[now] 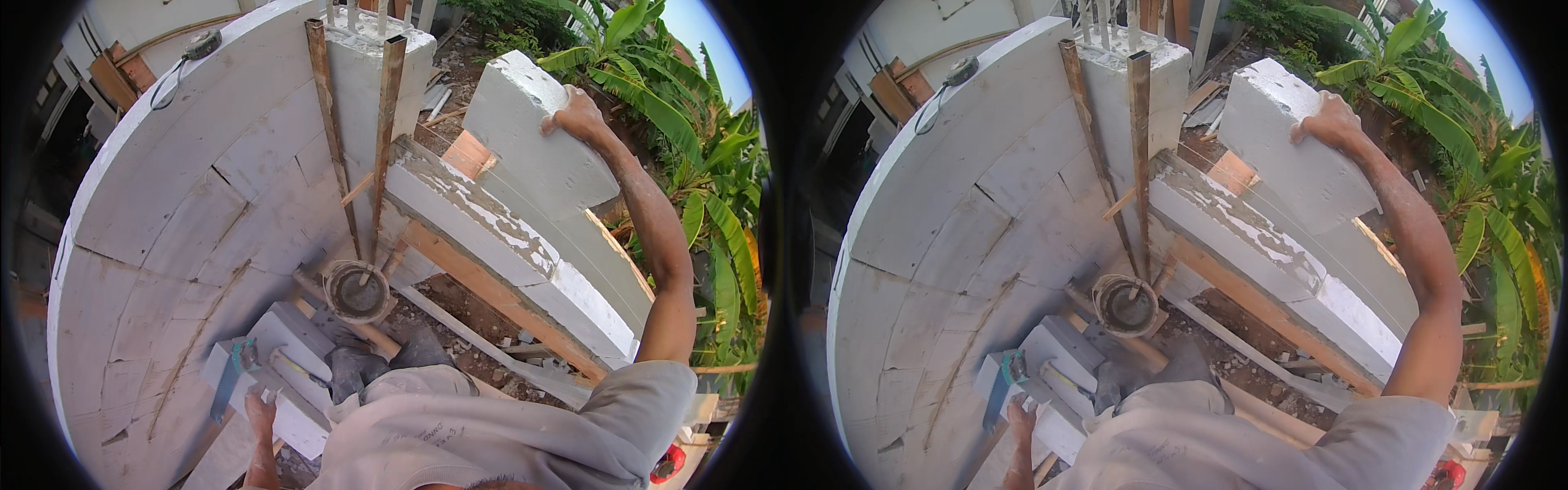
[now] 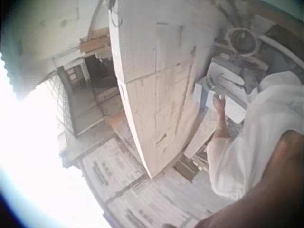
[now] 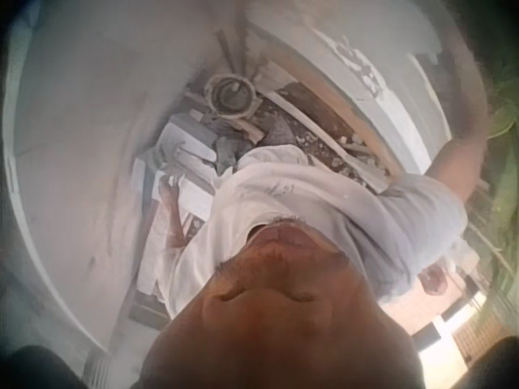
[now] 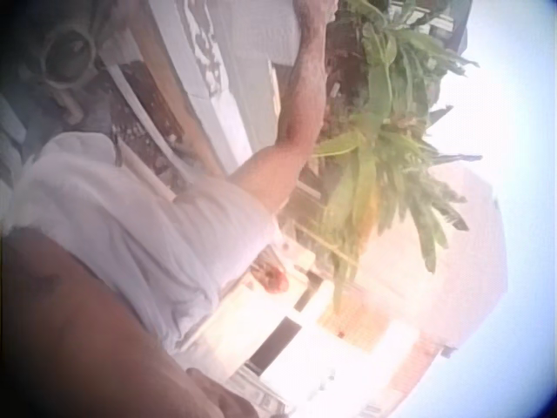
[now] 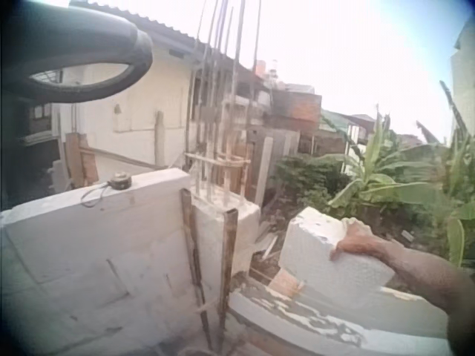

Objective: The person cuts a white block with a hand saw, applies mortar to a wall and the block, then places and taps the block into position with a hammer. The person repeats this process for additional blocks along the wall.

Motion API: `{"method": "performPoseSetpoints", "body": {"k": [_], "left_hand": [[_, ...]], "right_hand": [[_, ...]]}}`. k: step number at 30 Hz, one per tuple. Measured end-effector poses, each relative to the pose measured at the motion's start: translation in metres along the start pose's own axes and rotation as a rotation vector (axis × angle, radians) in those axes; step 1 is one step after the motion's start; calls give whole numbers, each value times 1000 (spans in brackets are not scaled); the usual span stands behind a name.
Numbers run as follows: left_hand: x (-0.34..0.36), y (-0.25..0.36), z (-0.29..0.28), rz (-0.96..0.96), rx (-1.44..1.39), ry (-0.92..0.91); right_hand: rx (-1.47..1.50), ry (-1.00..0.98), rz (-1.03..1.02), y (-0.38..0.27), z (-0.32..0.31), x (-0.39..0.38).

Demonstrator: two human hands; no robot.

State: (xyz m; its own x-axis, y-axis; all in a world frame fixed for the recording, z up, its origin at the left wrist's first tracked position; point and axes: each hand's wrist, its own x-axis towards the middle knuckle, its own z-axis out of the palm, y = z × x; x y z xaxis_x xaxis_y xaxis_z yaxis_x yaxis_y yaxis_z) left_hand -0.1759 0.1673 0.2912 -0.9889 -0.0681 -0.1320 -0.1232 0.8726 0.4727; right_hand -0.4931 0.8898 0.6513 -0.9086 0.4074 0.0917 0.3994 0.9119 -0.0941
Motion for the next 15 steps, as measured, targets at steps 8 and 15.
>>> {"method": "performPoseSetpoints", "body": {"k": [8, 15], "left_hand": [[295, 471, -73, 1021, -234, 358], [428, 619, -13, 1133, 933, 265]], "right_hand": [[-12, -62, 1, -3, 63, 1], [-10, -180, -52, -13, 77, -4]]}}
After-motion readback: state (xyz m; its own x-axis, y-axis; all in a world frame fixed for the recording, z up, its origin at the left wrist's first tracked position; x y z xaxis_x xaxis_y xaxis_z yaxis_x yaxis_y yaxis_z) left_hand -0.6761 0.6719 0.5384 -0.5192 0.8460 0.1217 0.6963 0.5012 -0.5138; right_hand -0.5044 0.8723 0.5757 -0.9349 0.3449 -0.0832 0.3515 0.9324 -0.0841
